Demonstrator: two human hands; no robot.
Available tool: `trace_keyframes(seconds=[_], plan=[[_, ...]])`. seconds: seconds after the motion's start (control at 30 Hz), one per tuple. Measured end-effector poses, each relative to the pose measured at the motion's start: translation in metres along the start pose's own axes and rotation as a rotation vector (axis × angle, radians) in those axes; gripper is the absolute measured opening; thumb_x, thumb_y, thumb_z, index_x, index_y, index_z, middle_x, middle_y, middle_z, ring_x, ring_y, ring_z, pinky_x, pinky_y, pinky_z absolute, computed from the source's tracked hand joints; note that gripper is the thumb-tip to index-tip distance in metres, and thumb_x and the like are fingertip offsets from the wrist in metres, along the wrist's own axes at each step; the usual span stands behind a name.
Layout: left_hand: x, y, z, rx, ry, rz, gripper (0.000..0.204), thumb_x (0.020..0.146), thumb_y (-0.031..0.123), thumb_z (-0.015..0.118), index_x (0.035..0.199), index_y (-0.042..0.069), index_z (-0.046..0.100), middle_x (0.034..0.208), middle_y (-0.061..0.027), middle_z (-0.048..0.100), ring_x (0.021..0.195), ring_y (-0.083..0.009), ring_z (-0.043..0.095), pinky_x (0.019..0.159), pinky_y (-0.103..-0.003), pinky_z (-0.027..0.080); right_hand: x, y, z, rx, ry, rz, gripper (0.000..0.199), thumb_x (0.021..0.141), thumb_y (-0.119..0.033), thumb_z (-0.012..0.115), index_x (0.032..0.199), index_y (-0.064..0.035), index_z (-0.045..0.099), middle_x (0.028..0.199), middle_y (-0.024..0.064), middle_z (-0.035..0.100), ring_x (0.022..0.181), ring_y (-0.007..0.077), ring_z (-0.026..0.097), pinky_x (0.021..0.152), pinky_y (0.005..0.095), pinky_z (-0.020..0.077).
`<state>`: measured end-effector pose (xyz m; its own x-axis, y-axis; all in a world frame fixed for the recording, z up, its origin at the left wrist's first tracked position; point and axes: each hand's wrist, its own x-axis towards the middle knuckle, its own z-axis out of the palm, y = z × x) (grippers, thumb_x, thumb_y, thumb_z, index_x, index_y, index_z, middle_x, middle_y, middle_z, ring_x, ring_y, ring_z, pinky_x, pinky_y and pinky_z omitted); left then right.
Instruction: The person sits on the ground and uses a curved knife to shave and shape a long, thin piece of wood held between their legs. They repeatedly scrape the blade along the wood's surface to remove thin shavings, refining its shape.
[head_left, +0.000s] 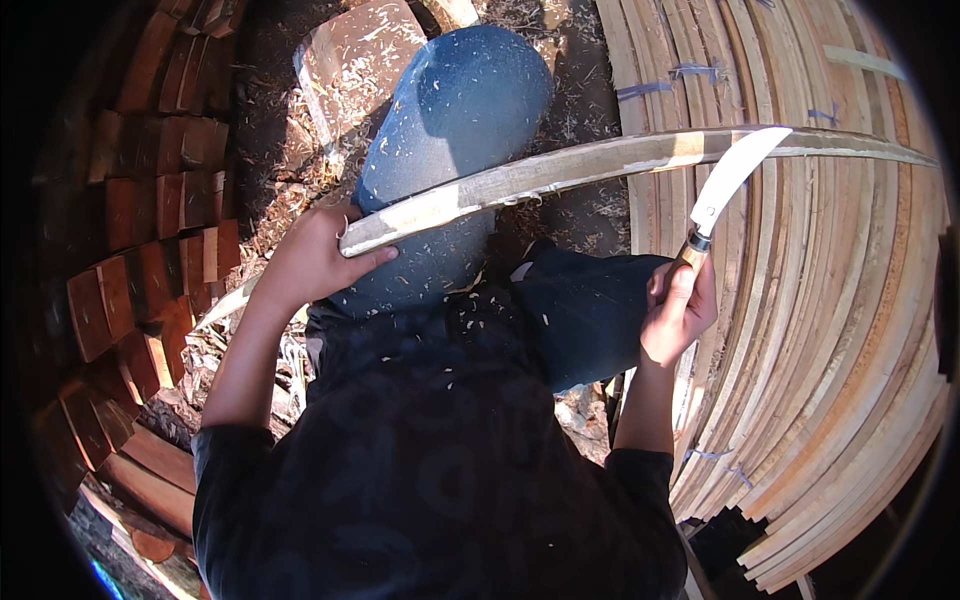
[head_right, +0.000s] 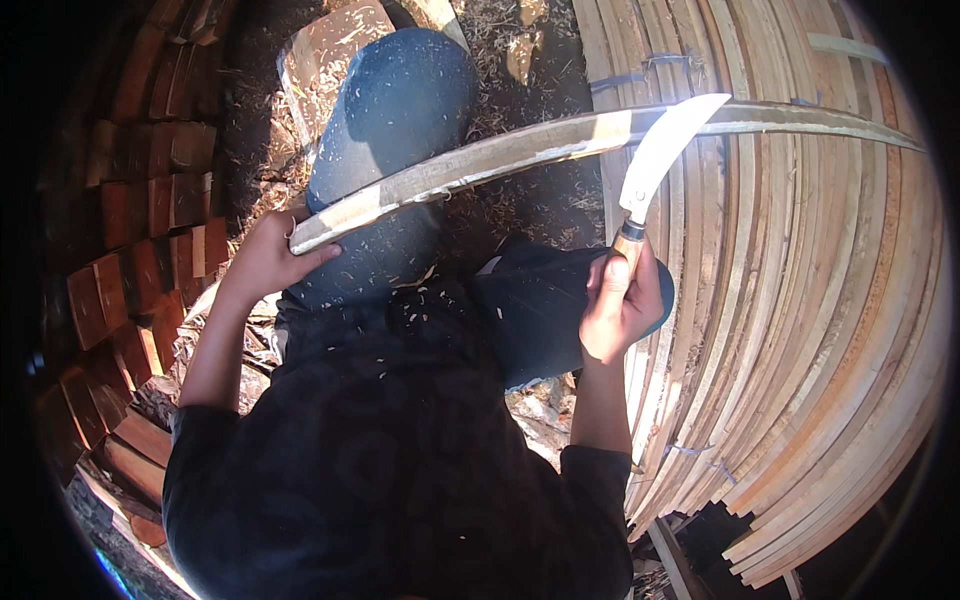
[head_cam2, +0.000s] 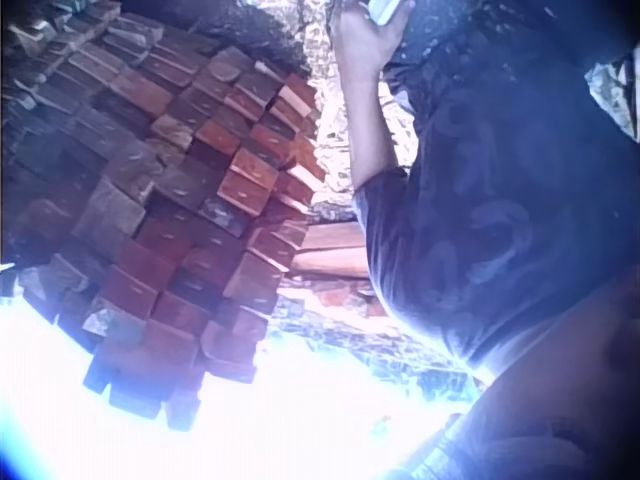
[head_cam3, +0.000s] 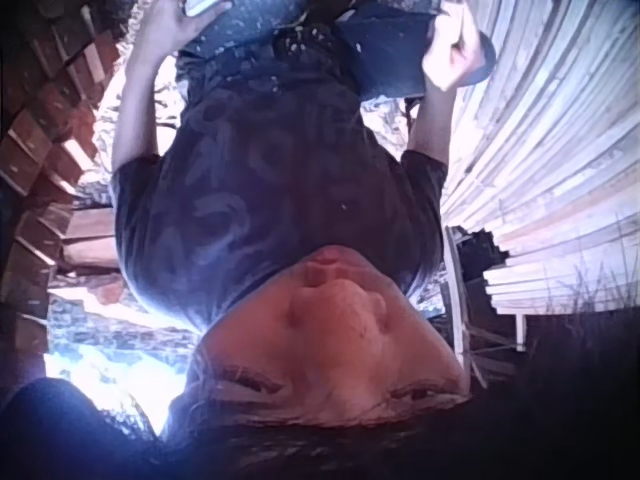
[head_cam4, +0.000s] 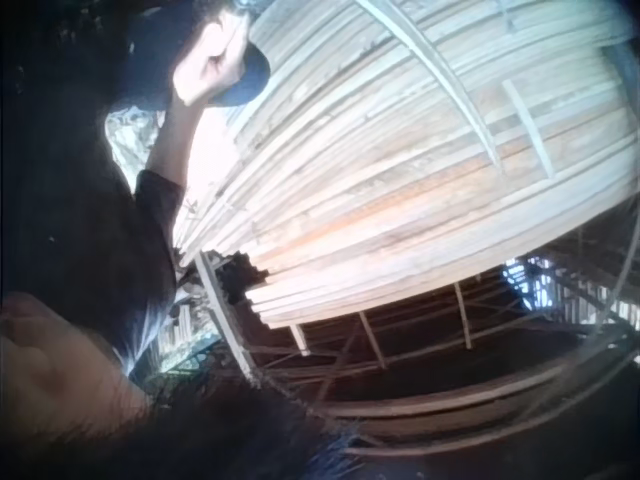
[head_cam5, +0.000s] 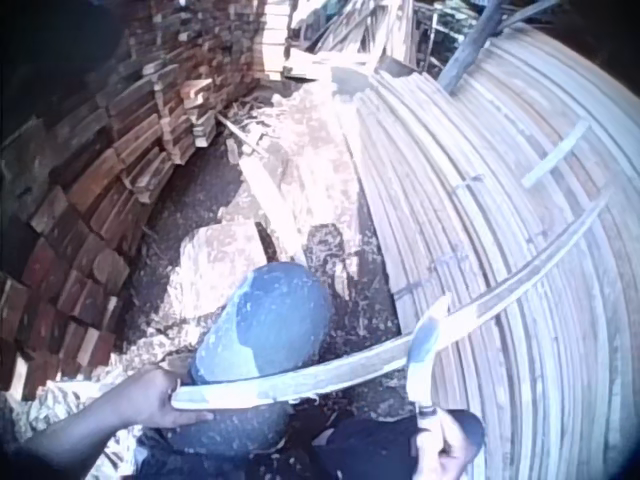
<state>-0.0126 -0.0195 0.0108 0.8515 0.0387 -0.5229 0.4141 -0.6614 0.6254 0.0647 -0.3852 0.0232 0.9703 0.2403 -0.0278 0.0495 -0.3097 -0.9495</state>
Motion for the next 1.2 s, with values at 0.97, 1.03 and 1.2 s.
trace_keyframes(seconds=[0.97, 1.03, 1.2], plan=[[0.001, 0.0, 0.0, -0.015, -0.012, -0.003, 0.048, 0.07, 0.041, 0.08, 0.087, -0.002, 0.068, 0.083, -0.022, 0.066, 0.081, -0.0359, 0.066, 0.075, -0.041, 0.051, -0.006, 0.007, 0.007, 0.242, 0.159, 0.091, 0.039, 0.088, -0.009, 0.067, 0.122, 0.0071, 0.057, 0.092, 0.0138, 0.069, 0.075, 0.0142, 0.063, 0.069, 0.0263, 0.0506], [0.002, 0.0, 0.003, -0.004, -0.02, -0.026, 0.048, 0.07, 0.041, 0.08, 0.087, -0.002, 0.068, 0.083, -0.0221, 0.066, 0.081, -0.0359, 0.066, 0.075, -0.041, 0.051, -0.009, 0.006, 0.018, -0.129, 0.014, -0.006, 0.04, 0.087, -0.01, 0.068, 0.122, 0.0073, 0.057, 0.092, 0.0134, 0.069, 0.073, 0.0135, 0.062, 0.066, 0.0265, 0.0502], [0.002, -0.001, 0.0, 0.035, -0.019, -0.037, 0.049, 0.07, 0.042, 0.08, 0.086, -0.002, 0.068, 0.083, -0.0227, 0.066, 0.082, -0.036, 0.066, 0.075, -0.041, 0.051, -0.012, 0.0, 0.017, 0.052, 0.085, 0.026, 0.039, 0.088, -0.007, 0.067, 0.123, 0.0059, 0.057, 0.092, 0.0138, 0.07, 0.078, 0.0147, 0.065, 0.068, 0.0263, 0.0507]])
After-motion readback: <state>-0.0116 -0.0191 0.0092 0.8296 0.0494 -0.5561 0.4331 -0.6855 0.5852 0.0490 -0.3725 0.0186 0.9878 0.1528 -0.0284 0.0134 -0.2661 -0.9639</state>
